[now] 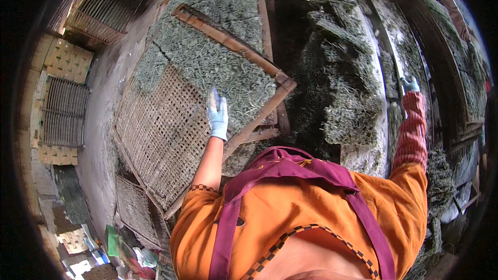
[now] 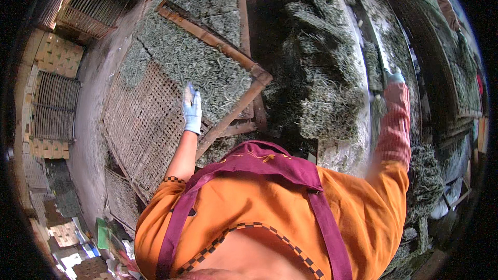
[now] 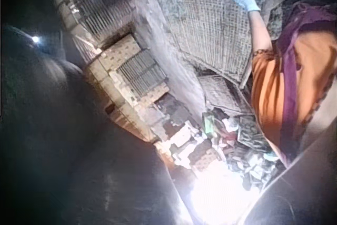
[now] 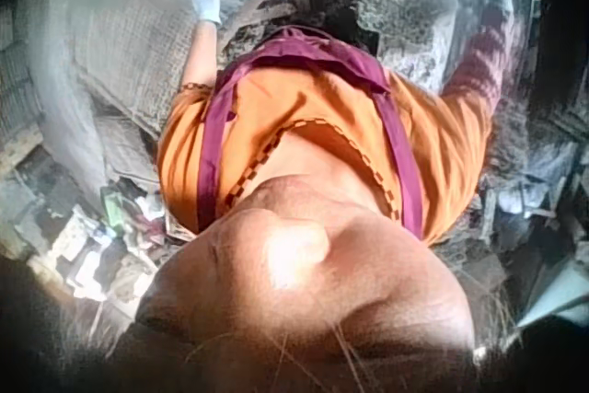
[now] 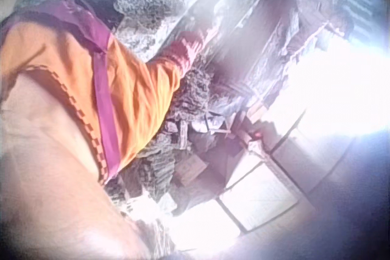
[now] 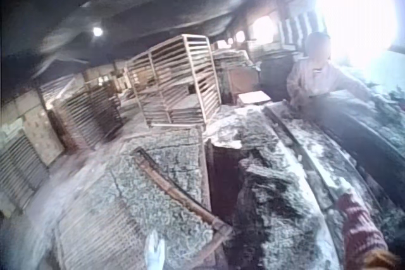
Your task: The person repeatedly picks up clumps of dried seaweed from a conveyor belt and places them into a woven basket. They continue this process, filling the basket with the seaweed.
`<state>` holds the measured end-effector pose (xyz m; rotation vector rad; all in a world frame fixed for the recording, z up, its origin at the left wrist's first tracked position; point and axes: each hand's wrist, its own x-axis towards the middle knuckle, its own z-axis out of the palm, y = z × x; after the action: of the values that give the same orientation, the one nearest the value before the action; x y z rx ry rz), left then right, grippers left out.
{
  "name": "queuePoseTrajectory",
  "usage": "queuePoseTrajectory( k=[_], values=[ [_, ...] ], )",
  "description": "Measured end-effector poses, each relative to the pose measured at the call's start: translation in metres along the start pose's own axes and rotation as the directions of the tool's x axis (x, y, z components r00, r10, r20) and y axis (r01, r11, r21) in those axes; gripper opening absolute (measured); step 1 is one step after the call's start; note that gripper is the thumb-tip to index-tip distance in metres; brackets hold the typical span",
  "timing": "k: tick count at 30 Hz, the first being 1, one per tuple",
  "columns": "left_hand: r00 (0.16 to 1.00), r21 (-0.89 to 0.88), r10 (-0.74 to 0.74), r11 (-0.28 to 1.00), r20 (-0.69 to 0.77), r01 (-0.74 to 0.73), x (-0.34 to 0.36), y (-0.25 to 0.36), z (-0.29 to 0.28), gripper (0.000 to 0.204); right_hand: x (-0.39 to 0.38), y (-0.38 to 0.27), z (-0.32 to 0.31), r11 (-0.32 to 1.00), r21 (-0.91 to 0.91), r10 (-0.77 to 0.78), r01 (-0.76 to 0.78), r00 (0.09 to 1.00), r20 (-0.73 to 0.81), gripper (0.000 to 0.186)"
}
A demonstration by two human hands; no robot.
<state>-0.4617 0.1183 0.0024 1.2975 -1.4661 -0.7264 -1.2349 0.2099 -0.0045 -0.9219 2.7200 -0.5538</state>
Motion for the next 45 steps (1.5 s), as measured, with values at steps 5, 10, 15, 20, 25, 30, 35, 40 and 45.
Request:
queuePoseTrajectory(
  k=[5, 10, 15, 20, 25, 30, 35, 40, 45],
  values=[
    [0.963, 0.696, 0.169, 0.718, -0.209, 0.026, 0.066, -0.023, -0.044, 0.074, -0.133, -0.103, 0.02, 0.382, 0.918, -0.429, 0.103, 0.9, 0.077, 0.036],
    [0.943, 0.688, -0.018, 0.68, -0.332, 0.255, 0.097, -0.041, -0.021, 0.079, -0.284, -0.21, 0.042, 0.394, 0.917, -0.662, 0.069, 0.713, 0.23, 0.037],
    [0.931, -0.027, -0.124, 0.992, -0.344, 0.123, 0.095, -0.018, -0.024, 0.083, -0.335, -0.237, 0.054, 0.49, 0.869, -0.535, -0.067, 0.764, 0.36, 0.033],
    [0.844, -0.59, -0.482, 0.761, -0.237, 0.269, 0.094, 0.001, -0.038, 0.099, -0.345, -0.25, 0.066, 0.486, 0.867, -0.486, -0.109, 0.791, 0.372, 0.033],
    [0.953, -0.108, -0.186, 0.981, -0.238, 0.164, 0.114, -0.015, -0.035, 0.083, -0.359, -0.256, 0.068, 0.5, 0.863, -0.511, -0.07, 0.781, 0.359, 0.033],
    [0.952, -0.074, -0.08, 0.995, -0.294, 0.061, 0.109, -0.013, -0.048, 0.071, -0.368, -0.243, 0.055, 0.492, 0.869, -0.516, -0.046, 0.788, 0.334, 0.032],
    [0.926, -0.049, -0.04, 0.999, -0.374, 0.023, 0.087, 0.016, -0.103, 0.065, -0.37, -0.23, 0.049, 0.57, 0.82, -0.501, 0.042, 0.81, 0.307, 0.033],
    [0.922, -0.206, 0.0, 0.975, -0.388, -0.087, 0.073, 0.058, -0.132, 0.067, -0.377, -0.259, 0.061, 0.489, 0.866, -0.581, -0.106, 0.701, 0.414, 0.041],
    [0.989, -0.427, 0.01, 0.901, -0.145, -0.072, 0.057, 0.117, -0.061, 0.066, -0.371, -0.323, 0.07, 0.118, 0.983, -0.743, -0.141, 0.644, 0.182, 0.056]
  ],
)
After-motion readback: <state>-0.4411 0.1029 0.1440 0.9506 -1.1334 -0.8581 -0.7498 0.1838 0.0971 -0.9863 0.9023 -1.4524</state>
